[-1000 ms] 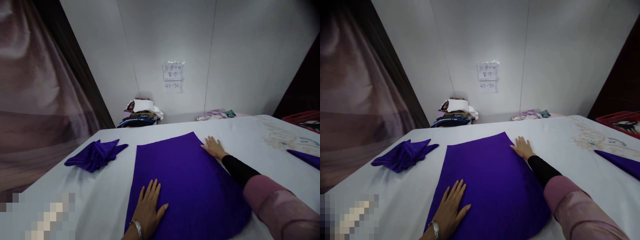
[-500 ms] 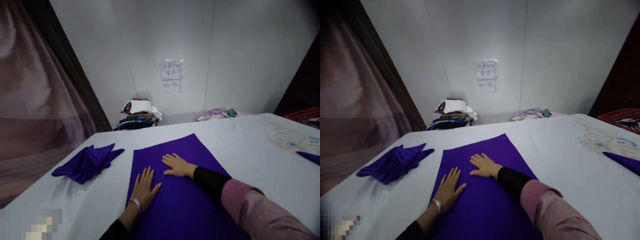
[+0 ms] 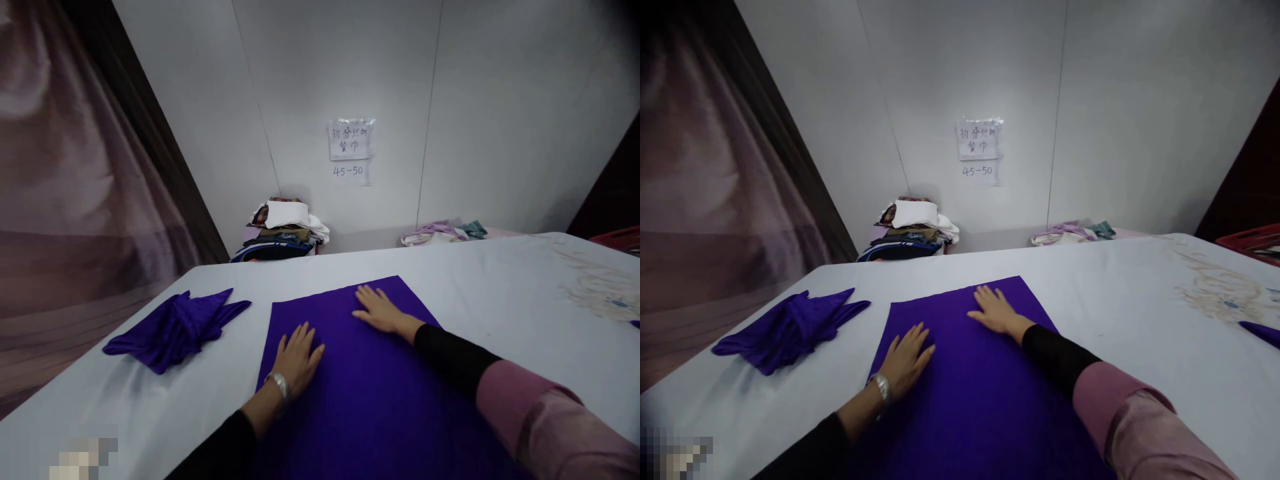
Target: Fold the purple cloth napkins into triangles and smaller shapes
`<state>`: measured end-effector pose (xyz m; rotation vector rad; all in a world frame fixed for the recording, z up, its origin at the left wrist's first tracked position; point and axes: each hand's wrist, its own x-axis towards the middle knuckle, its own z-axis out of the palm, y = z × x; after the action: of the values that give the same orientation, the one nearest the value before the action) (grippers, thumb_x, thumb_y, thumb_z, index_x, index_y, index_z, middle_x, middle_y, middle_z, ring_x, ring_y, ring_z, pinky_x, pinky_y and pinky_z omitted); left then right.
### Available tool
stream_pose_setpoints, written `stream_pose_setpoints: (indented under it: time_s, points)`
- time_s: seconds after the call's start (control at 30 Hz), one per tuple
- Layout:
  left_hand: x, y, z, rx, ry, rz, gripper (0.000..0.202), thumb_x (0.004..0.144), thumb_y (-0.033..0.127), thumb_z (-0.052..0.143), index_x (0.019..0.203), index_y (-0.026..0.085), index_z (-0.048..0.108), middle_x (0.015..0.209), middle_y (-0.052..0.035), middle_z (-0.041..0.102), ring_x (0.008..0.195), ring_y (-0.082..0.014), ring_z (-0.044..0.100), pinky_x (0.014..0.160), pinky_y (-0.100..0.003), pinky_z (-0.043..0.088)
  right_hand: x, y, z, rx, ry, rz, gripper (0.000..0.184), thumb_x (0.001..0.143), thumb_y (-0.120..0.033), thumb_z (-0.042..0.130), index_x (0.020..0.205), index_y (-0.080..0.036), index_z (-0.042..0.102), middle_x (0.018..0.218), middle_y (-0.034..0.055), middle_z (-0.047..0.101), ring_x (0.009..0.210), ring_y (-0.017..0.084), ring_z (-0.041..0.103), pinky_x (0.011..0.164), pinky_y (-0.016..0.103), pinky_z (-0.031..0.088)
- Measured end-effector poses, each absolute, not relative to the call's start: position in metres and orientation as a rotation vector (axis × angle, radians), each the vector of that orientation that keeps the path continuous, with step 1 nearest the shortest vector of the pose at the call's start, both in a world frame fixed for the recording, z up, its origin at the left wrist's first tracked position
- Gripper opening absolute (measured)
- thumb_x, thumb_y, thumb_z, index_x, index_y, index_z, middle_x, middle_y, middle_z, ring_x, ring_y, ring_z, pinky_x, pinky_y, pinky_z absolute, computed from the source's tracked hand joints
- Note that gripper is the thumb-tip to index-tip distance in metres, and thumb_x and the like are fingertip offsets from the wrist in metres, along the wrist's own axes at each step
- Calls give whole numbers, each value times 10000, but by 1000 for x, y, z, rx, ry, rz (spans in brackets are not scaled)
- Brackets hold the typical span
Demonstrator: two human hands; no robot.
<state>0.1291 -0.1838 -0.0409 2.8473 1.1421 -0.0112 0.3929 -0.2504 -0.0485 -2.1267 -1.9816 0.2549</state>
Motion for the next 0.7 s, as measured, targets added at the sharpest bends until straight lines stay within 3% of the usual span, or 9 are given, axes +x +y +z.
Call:
stream_pose_setpoints:
  time_s: [0.13, 0.4, 0.7]
  points:
    - [172, -142, -39, 2917, 1103, 42, 541, 885, 346, 275, 1390, 156, 296, 1498, -61, 181, 1378, -203, 100, 1104, -453, 85, 331, -223, -54, -1849, -2197, 370, 804, 850, -665, 198, 1423, -102, 231, 1482, 144, 193, 1368, 254, 101, 1089, 450, 47]
    - [173, -77, -67, 2711, 1417, 2, 725, 847, 610, 190, 1407, 155, 252, 1495, -75, 189, 1373, -250, 123, 1087, -502, 138, 386, -186, -59, -2246, -1938, 302, 767, 845, -667, 189, 1427, -171, 237, 1498, 55, 176, 1370, 215, 105, 1091, 409, 67]
    - [104, -48, -54, 2473, 1899, 46, 708, 861, 548, 183, 1389, 88, 287, 1486, -144, 187, 1361, -311, 144, 1043, -588, 172, 513, -288, -56, -2748, -1288, 164, 732, 886, -552, 178, 1397, -34, 258, 1475, 190, 188, 1352, 321, 136, 1039, 558, 129]
